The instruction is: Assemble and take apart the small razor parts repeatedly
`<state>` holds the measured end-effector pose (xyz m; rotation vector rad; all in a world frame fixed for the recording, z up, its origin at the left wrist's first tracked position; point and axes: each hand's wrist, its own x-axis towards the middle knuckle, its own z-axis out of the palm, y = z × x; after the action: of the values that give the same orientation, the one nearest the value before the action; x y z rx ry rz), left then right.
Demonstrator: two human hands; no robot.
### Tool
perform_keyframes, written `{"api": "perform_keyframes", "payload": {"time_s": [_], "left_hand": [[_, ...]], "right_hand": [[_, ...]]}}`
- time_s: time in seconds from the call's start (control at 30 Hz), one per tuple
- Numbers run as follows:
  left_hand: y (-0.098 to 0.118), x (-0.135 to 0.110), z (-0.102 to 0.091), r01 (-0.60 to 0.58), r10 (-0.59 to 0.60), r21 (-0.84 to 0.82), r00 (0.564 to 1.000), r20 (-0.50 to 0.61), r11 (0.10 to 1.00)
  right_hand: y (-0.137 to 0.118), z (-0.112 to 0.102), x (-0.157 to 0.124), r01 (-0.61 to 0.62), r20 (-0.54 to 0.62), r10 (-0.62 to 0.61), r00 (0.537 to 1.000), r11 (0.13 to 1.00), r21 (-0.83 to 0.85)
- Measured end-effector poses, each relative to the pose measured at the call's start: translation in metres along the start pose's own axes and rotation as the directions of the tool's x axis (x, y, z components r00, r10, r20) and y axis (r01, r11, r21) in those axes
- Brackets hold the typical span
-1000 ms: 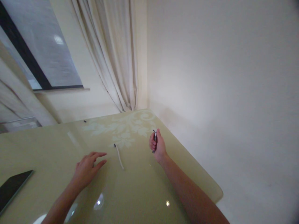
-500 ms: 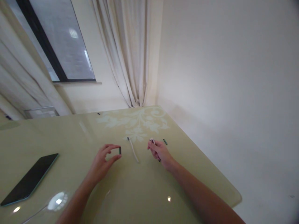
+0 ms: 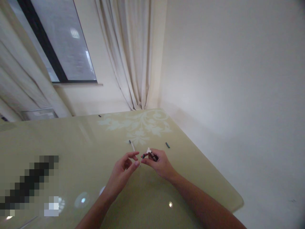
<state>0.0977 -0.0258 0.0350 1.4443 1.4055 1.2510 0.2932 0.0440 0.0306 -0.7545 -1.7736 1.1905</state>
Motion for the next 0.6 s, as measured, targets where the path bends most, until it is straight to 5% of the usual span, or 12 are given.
{"api": "perform_keyframes", "payload": {"time_s": [0.13,0.3,0.43,0.6], "left_hand": [[0.001,-0.001,0.005,0.182,-0.162,-0.128,0.975,0.152,0.975],[-0.003,-0.002,0.011,0.189,-0.143,-0.254,0.971,0.189,0.949],[-0.006,-0.002,0.007,0.165,-0.125,-0.254,0.978,0.169,0.953],[-0.004,-0.001,-0.002,0.065,-0.064,-0.274,0.998,0.01,0.96]], "right_hand": [[0.0,-0.013,-0.004,0.363,0.113,-0.348,0.931,0.842,-0.398],[-0.001,-0.015,-0.009,0.495,0.256,-0.425,0.868,0.708,-0.505],[-0.008,-0.014,-0.009,0.433,0.235,-0.366,0.901,0.807,-0.401],[-0.019,-0.013,-0.007,0.144,0.184,-0.133,0.974,0.988,-0.051]]}}
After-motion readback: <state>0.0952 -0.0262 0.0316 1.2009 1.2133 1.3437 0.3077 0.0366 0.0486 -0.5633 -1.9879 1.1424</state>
